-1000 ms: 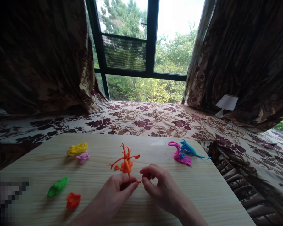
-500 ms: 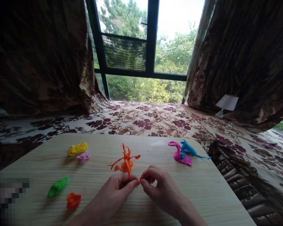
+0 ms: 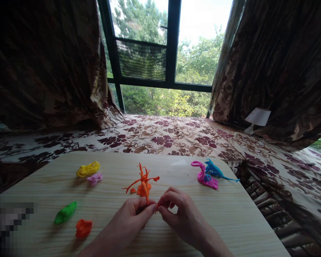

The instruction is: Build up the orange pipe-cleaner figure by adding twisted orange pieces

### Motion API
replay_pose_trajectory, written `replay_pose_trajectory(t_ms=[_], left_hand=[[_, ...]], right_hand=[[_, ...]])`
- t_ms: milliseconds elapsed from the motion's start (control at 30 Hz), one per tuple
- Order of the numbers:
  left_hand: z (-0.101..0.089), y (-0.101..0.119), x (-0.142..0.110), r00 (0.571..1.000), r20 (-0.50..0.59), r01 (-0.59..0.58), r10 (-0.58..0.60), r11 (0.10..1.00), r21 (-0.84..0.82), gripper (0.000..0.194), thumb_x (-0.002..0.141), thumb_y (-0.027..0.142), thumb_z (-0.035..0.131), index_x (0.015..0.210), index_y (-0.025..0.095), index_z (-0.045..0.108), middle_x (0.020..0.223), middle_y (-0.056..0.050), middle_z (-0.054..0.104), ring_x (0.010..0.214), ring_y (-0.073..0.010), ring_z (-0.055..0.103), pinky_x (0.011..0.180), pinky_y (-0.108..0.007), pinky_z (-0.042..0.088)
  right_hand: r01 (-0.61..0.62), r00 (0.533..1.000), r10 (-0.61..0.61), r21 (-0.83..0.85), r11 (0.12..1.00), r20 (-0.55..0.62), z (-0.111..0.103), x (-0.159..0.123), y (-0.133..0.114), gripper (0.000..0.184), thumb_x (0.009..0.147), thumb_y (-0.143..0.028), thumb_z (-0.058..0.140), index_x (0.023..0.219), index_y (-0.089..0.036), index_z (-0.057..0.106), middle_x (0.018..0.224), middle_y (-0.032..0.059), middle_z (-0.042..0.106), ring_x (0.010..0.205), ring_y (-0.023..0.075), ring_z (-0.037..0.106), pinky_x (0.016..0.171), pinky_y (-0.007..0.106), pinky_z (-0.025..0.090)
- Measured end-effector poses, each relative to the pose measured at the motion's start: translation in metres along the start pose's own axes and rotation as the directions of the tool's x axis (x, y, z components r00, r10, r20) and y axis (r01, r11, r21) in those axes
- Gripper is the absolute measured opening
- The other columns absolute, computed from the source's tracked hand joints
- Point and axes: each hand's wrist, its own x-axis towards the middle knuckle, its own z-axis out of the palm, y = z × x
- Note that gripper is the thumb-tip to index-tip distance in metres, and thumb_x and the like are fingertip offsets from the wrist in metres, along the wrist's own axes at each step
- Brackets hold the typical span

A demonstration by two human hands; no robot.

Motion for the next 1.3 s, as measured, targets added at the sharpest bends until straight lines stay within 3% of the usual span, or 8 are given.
replay_pose_trajectory(t_ms=[1000,1167,1300], left_hand=[[-0.001,-0.001,0.001,0.999,0.006,0.041,-0.041,0.994,-0.096,0.032,0.081,0.042,0.044,0.077,0.014,0.060,0.054,0.006,0.040,0.051,-0.0085,0.034,0.048,-0.021,0.027],[-0.004,-0.003,0.002,0.999,-0.033,0.016,-0.016,1.000,0.005,0.031,0.081,0.041,0.045,0.070,0.016,0.059,0.056,0.005,0.041,0.055,-0.0094,0.036,0.051,-0.021,0.028],[-0.007,-0.006,0.003,0.996,-0.092,-0.007,0.015,0.996,0.083,0.030,0.081,0.038,0.045,0.064,0.016,0.059,0.058,0.003,0.044,0.059,-0.0111,0.040,0.053,-0.022,0.029]], right_hand=[[-0.005,1.000,0.006,0.026,1.000,-0.022,0.004,0.000,0.002,0.008,0.080,-0.014,0.052,0.080,-0.018,0.060,0.074,-0.0011,0.056,0.066,0.0097,0.054,0.061,0.022,0.044],[0.000,0.996,0.004,0.037,0.999,-0.090,0.002,0.002,0.007,0.010,0.080,-0.013,0.052,0.081,-0.018,0.060,0.076,-0.0005,0.055,0.066,0.0101,0.054,0.061,0.022,0.044],[0.038,0.987,-0.038,-0.008,0.999,-0.156,-0.012,0.015,0.005,0.013,0.082,-0.016,0.051,0.088,-0.019,0.061,0.081,0.0010,0.056,0.071,0.0115,0.055,0.063,0.023,0.044]])
